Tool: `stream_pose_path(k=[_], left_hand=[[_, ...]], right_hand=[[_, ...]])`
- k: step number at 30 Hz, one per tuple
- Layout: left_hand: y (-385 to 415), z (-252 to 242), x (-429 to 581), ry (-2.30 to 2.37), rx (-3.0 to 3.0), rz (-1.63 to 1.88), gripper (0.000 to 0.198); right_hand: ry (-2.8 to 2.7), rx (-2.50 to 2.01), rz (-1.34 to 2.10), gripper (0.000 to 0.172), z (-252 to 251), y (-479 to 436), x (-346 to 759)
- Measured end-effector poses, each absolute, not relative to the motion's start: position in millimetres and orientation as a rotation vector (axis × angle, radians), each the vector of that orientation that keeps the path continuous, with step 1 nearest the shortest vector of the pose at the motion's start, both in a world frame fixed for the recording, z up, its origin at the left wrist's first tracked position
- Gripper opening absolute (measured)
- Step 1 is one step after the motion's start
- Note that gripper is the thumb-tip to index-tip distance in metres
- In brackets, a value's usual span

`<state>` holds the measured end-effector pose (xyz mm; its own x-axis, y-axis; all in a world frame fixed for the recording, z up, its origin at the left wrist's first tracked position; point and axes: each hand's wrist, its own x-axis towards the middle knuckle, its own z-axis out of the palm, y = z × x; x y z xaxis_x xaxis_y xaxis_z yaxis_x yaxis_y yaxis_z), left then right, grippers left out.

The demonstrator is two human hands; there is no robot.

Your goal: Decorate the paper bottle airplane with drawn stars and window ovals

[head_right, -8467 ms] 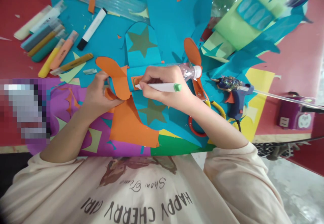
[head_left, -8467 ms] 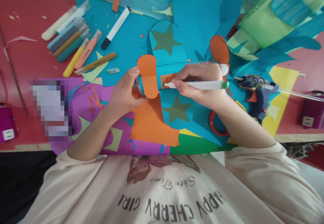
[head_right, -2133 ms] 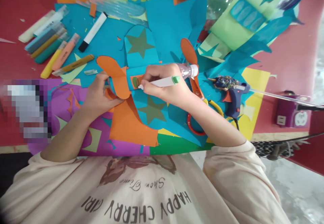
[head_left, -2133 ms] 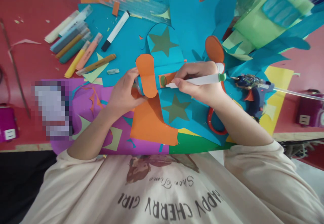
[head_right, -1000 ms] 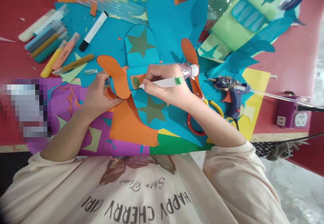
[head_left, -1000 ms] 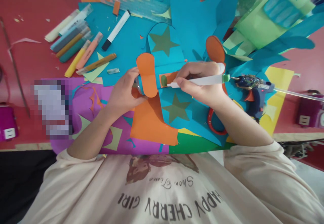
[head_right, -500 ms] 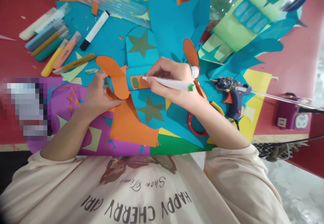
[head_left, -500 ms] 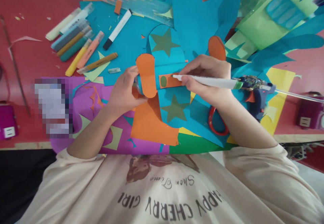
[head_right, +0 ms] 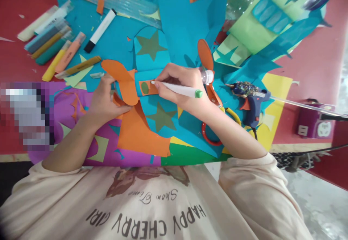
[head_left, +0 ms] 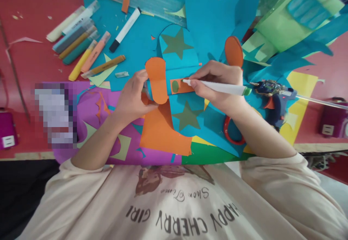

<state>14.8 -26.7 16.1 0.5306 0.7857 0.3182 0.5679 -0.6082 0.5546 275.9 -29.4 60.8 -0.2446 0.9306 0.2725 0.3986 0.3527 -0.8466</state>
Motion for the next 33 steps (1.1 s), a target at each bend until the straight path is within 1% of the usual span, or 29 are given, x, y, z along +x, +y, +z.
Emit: stream_pose_path(k=[3,6,11,18,23,27,33], left_hand=[[-26.6,16.1,15.2,1.103,2.387,0.770,0.072],[-26.4,16.8,15.4,1.100,2.379,0.756,0.067],[-25.3,16.0,14.9,1.083,2.386,0.753,0.065],[-24.3,13.7,14.3,1.091,2.307,0.784,0.064],[-24.8,17.5,15.0,1.117,2.211,0.734,0.060],[-24.9,19.0,15.8,1.137,2.237,0.694,0.062],[-24.4,16.0,14.3,1.074,2.339,0.751,0.061]], right_hand=[[-1.829,-1.159,0.830,0.031,61.7,-29.6,275.2],[-1.834,-1.142,0.834,0.030,62.0,-29.6,274.9],[-1.850,-1.105,0.842,0.032,60.5,-29.1,274.8],[-1.860,-1.166,0.898,0.037,65.3,-29.8,275.2],[-1.881,-1.132,0.908,0.030,67.4,-30.1,275.6],[-1.870,-1.073,0.901,0.026,65.4,-30.7,274.0],[-1.912,-1.104,0.912,0.028,66.6,-29.4,274.9]])
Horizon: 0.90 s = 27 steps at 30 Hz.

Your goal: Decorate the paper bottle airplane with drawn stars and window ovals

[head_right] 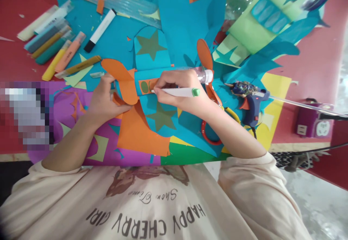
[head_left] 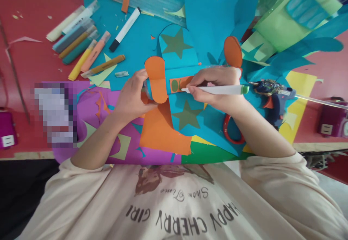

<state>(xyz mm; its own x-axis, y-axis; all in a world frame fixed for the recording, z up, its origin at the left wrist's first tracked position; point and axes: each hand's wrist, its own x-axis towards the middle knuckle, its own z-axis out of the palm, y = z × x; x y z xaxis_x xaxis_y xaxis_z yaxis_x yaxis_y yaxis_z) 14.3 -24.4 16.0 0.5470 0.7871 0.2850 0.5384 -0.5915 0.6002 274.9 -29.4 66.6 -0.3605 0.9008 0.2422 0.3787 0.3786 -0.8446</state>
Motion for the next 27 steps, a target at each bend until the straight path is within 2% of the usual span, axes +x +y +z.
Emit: stream_pose_path(k=[11,19,27], left_hand=[[-23.3,15.9,13.4,1.077,2.331,0.748,0.064],[-23.5,15.7,14.5,1.060,2.310,0.755,0.060],[-23.7,13.8,14.5,1.056,2.400,0.762,0.064]], right_hand=[[-1.946,-1.121,0.919,0.030,68.9,-27.4,276.8],[-1.711,-1.142,0.924,0.029,68.4,-27.0,279.0],[-1.773,-1.195,0.914,0.038,65.5,-27.7,275.1]])
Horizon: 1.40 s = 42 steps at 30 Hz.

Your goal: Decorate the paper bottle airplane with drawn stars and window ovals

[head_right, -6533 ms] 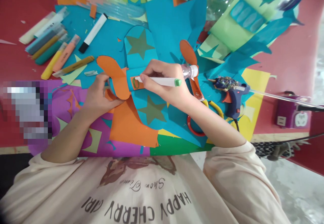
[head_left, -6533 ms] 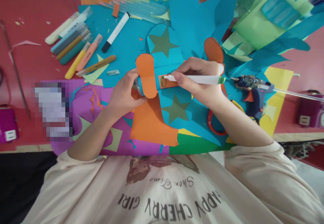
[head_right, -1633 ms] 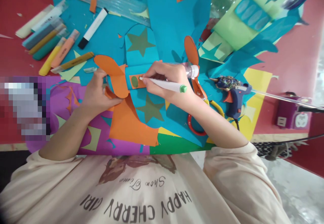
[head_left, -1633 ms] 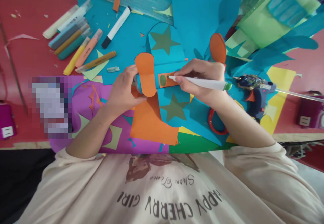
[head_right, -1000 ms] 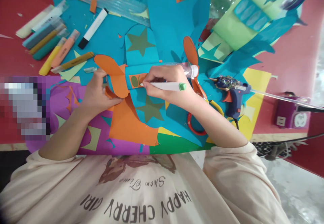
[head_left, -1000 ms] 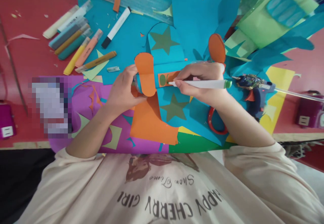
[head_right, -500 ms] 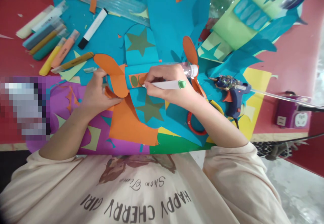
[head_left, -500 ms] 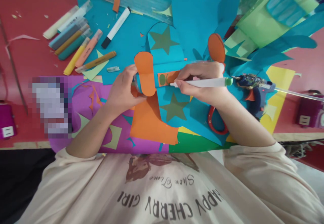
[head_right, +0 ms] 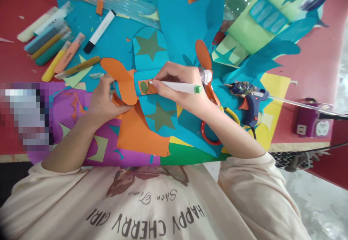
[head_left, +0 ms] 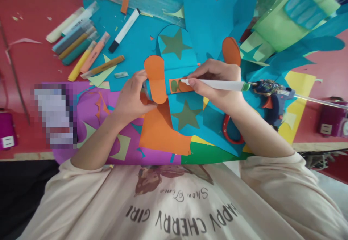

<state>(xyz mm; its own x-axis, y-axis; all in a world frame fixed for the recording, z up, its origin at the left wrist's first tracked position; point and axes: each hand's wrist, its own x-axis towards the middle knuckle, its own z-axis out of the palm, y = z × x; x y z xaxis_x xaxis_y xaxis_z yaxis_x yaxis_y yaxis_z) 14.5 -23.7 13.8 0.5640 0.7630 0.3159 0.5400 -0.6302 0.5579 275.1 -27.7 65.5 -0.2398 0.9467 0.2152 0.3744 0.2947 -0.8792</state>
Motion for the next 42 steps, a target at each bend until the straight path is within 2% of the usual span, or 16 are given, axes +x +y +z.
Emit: stream_pose_path(k=[7,26,34,42], left_hand=[[-26.6,17.7,15.4,1.128,2.367,0.751,0.060],[-23.3,22.3,15.7,1.171,2.194,0.677,0.068],[-23.5,18.2,13.4,1.093,2.327,0.727,0.064],[-23.7,18.8,14.3,1.107,2.391,0.737,0.062]], right_hand=[[-1.741,-1.182,0.908,0.037,66.7,-26.7,274.0],[-1.780,-1.208,0.839,0.034,65.0,-25.2,277.3],[-1.871,-1.192,0.779,0.029,63.9,-24.3,280.5],[-1.883,-1.167,0.789,0.032,66.2,-25.8,279.3]])
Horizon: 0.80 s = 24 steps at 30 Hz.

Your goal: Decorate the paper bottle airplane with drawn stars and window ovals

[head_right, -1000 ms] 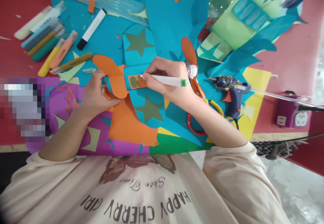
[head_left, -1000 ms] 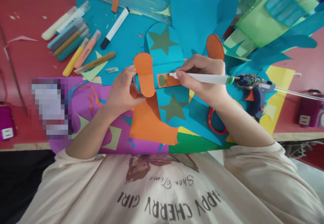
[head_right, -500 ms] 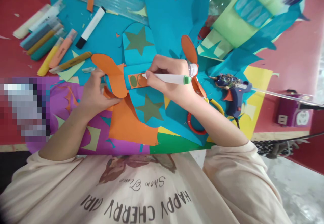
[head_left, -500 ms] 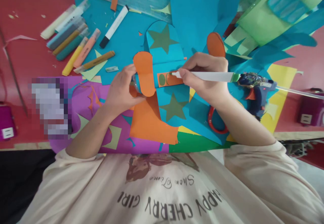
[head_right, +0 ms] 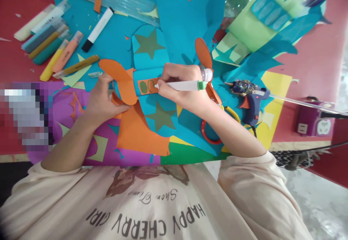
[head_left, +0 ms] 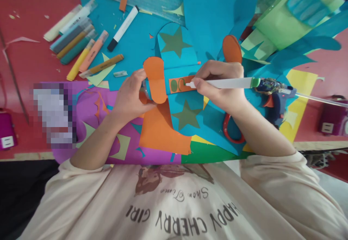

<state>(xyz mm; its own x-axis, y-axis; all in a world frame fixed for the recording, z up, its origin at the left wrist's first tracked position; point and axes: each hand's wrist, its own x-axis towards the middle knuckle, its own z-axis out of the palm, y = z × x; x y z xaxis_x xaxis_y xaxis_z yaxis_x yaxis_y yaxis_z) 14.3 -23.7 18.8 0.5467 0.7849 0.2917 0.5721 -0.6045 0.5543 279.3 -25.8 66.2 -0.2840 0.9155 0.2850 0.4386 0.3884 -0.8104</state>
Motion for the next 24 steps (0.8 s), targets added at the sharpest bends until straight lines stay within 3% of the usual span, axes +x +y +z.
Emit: stream_pose_path(k=[24], left_hand=[[-24.2,20.9,15.6,1.103,2.298,0.737,0.060]], right_hand=[[-2.005,-1.115,0.719,0.039,65.8,-29.0,276.3]])
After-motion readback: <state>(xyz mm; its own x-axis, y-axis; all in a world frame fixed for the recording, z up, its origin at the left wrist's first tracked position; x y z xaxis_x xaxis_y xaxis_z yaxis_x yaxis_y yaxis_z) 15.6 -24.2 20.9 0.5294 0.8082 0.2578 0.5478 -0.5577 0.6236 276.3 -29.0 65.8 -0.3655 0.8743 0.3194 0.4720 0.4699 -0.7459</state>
